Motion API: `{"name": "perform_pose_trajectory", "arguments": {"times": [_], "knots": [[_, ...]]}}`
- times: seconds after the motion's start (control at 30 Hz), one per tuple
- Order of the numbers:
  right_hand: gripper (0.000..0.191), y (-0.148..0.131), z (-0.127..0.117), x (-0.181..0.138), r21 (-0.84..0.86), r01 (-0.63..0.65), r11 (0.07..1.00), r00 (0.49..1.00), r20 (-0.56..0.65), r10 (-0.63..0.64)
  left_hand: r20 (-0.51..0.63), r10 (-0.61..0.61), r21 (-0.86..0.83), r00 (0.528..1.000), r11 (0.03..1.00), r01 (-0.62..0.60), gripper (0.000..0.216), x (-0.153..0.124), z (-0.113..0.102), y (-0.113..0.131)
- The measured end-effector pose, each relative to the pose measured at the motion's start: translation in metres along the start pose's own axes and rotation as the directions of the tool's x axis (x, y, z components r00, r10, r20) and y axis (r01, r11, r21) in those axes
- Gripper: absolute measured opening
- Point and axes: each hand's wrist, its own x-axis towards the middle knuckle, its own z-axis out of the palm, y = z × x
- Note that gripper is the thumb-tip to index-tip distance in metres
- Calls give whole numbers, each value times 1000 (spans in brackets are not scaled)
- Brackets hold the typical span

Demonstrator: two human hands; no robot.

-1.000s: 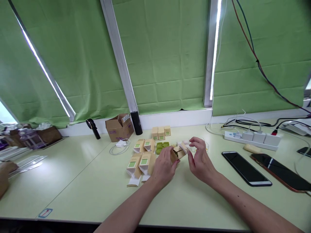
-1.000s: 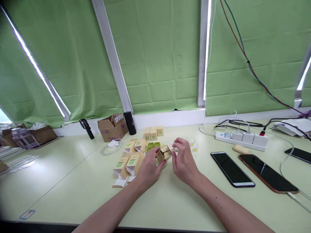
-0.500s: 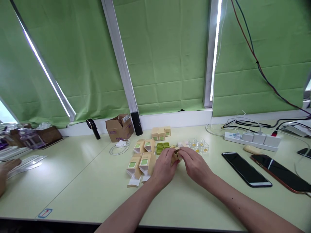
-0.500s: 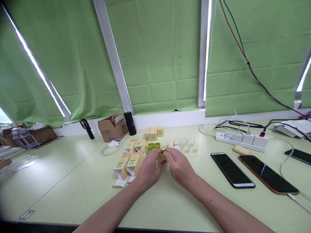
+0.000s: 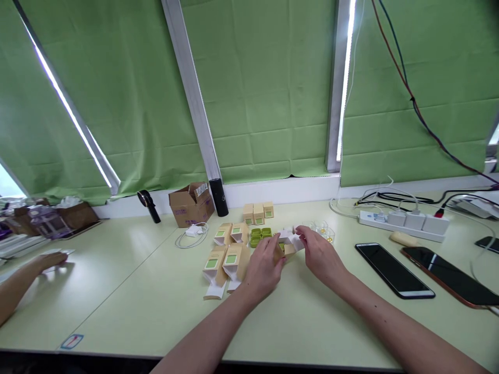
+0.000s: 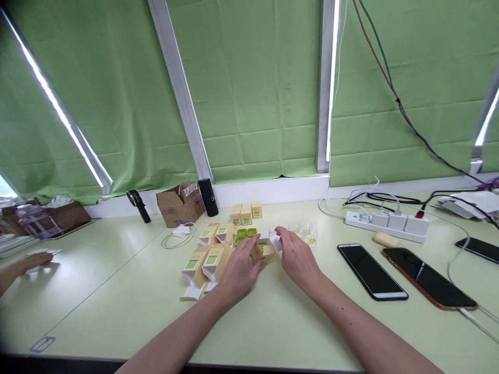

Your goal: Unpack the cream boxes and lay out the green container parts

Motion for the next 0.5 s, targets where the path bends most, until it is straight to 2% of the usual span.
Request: {"name": "perform_pose_trajectory", "arguments": {"times": [0.1,0.3,0.5], "knots": [[41,0,2,0,19,12,1000,1000,0,-12,-5,-1,-3,1000,1000,1,71,1,-1,1],[45,-9,5,-3,-3,161,987,987,8,-161,-10,7,-3,1000,1000,-7,71,1,-1,-1],[36,-12,6,-3,6,103,995,995,13,-103,-18,5,-17,1000,1000,-6,71,1,0,-3]]}}
